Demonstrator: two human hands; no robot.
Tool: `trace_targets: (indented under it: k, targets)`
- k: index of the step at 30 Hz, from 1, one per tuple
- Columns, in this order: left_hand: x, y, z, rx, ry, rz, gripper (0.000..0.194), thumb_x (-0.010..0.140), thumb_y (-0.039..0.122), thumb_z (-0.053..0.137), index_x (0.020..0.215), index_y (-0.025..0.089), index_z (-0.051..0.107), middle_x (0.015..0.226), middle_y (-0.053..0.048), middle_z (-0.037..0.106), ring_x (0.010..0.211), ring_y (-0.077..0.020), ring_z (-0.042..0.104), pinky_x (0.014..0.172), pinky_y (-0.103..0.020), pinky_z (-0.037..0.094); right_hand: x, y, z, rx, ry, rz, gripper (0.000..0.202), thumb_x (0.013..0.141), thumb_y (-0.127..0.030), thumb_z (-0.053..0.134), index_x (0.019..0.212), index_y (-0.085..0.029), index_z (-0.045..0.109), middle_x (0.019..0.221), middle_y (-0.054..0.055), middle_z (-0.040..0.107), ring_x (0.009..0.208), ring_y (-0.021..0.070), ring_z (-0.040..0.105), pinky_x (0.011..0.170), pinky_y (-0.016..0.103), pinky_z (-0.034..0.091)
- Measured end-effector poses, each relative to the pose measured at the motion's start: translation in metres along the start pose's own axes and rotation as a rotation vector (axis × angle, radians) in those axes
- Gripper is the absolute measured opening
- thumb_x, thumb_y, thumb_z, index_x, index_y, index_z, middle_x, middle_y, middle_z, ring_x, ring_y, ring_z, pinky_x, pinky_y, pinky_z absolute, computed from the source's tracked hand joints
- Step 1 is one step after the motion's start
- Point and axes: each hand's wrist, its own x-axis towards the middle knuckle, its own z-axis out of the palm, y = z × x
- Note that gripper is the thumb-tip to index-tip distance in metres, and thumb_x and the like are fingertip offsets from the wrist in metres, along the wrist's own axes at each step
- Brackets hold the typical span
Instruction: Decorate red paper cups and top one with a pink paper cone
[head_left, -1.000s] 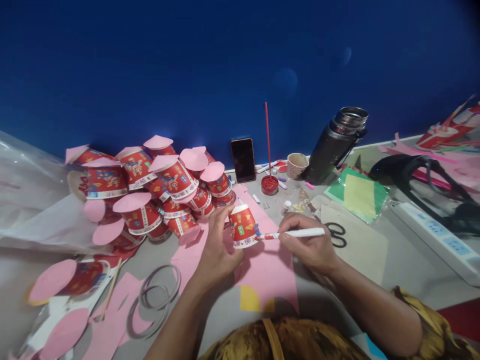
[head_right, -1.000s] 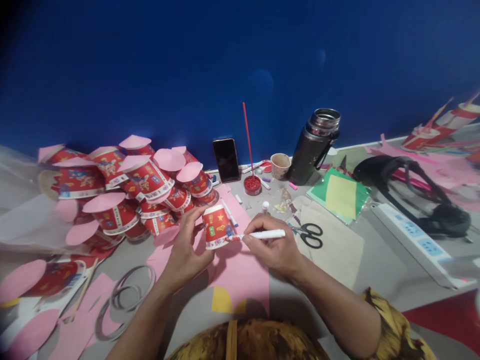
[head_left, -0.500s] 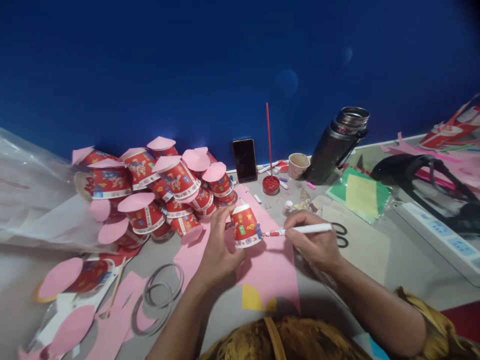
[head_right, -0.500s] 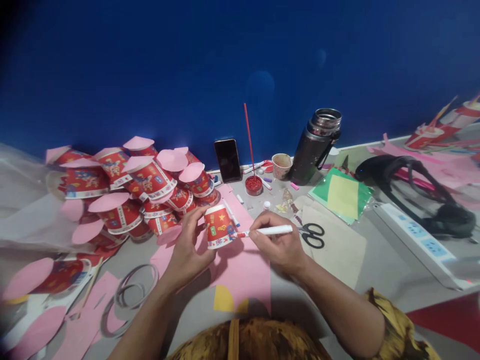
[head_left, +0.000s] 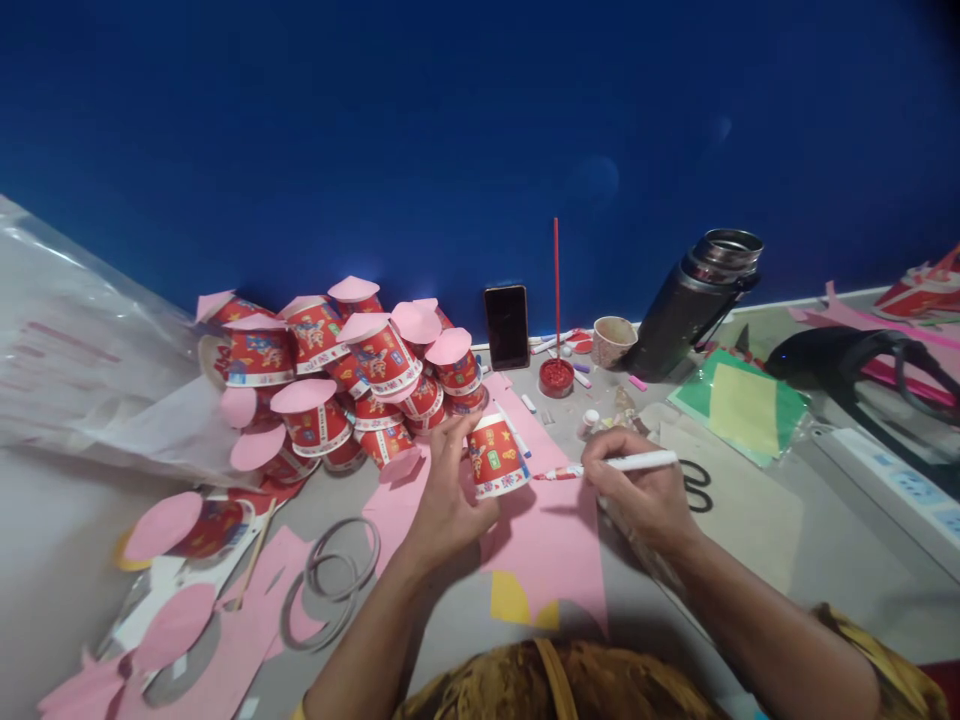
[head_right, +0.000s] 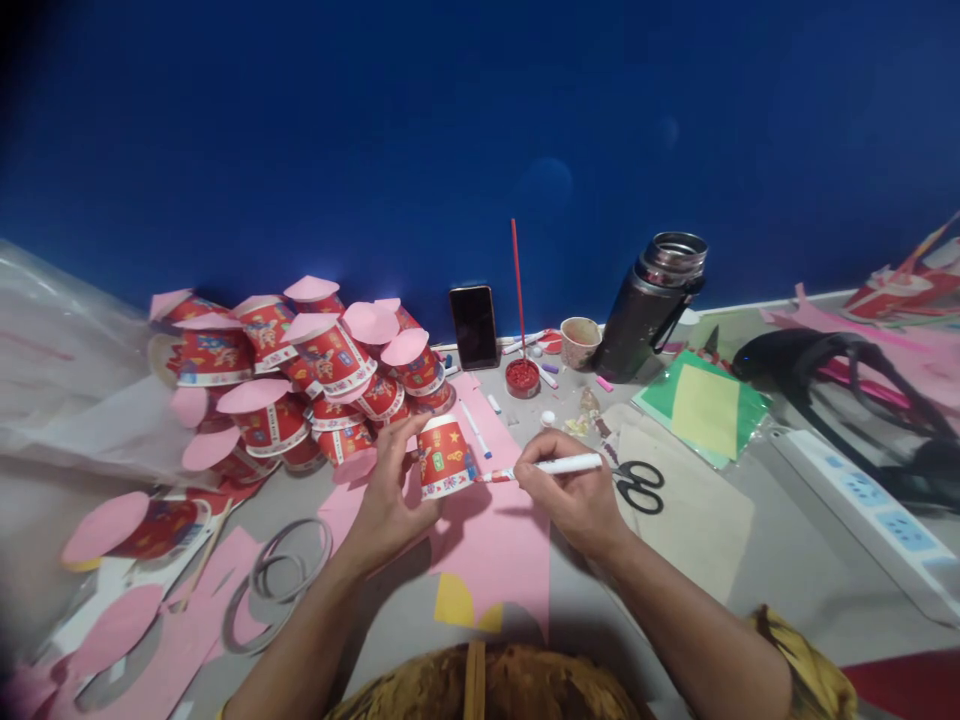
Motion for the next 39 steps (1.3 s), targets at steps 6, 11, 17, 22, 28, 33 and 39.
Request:
trace_targets:
  k: [6,11,17,22,28,33,39]
  targets:
    - [0.000,0.001,-0.003,-0.005,0.007,-0.036,0.089,0.070,0.006,0.067,0.152,0.031,0.042,0.147,-0.010,0.042,0.146,-0.0323,0.043,0.119,-0.052,0.044,0.001,0.003,0.001,-0.033,0.032,-0.001,0.005,0.090,-0.027,0.075,0.090,-0.022,0.075,0.081,0.002,0.074,0.073,0.0179,0.066,0.065,0.028,0.050]
    - [0.001,0.003,-0.002,0.002,0.018,-0.015,0.086,0.072,0.008,0.068,0.151,0.031,0.042,0.148,-0.010,0.042,0.146,-0.0320,0.043,0.118,-0.051,0.044,0.000,0.005,0.004,0.031,0.030,0.025,0.011,0.097,-0.033,0.071,0.101,-0.023,0.075,0.075,0.000,0.073,0.060,0.0140,0.062,0.055,0.025,0.049]
    - [0.000,0.002,-0.004,-0.010,-0.008,-0.017,0.086,0.076,0.014,0.072,0.154,0.030,0.040,0.154,-0.011,0.045,0.145,-0.0334,0.045,0.114,-0.052,0.047,-0.002,0.003,0.004,-0.063,0.012,-0.115,0.016,0.102,-0.035,0.066,0.113,-0.025,0.073,0.085,0.003,0.077,0.064,0.0164,0.065,0.058,0.029,0.054]
    - [-0.001,0.006,-0.008,-0.043,-0.062,0.013,0.087,0.076,0.019,0.077,0.154,0.031,0.040,0.156,-0.012,0.049,0.142,-0.0341,0.051,0.108,-0.049,0.052,0.005,0.000,0.000,-0.289,-0.217,-0.295,0.067,0.081,-0.050,0.090,0.139,-0.027,0.063,0.126,0.012,0.074,0.105,0.0293,0.070,0.091,0.044,0.060]
    - [0.000,0.016,-0.010,0.021,-0.176,0.169,0.091,0.075,0.028,0.086,0.154,0.033,0.041,0.151,-0.012,0.052,0.137,-0.0358,0.054,0.113,-0.054,0.049,0.010,0.012,0.002,-0.375,-0.393,-0.439,0.115,0.065,-0.063,0.095,0.160,-0.029,0.041,0.150,0.016,0.060,0.133,0.0383,0.056,0.112,0.057,0.049]
    - [-0.002,0.016,-0.013,-0.020,-0.234,0.179,0.098,0.076,0.037,0.091,0.157,0.038,0.036,0.155,-0.011,0.048,0.142,-0.0366,0.049,0.116,-0.056,0.047,0.012,0.009,0.000,-0.356,-0.451,-0.414,0.111,0.069,-0.061,0.094,0.160,-0.028,0.041,0.147,0.017,0.059,0.135,0.0364,0.053,0.114,0.055,0.048]
    - [-0.010,0.010,-0.015,-0.416,-0.285,-0.089,0.102,0.079,0.050,0.088,0.163,0.038,0.030,0.172,-0.013,0.031,0.154,-0.0418,0.040,0.119,-0.062,0.047,0.010,0.006,-0.005,-0.111,-0.354,-0.130,0.106,0.059,-0.065,0.098,0.148,-0.027,0.055,0.145,0.016,0.060,0.136,0.0387,0.057,0.115,0.055,0.048]
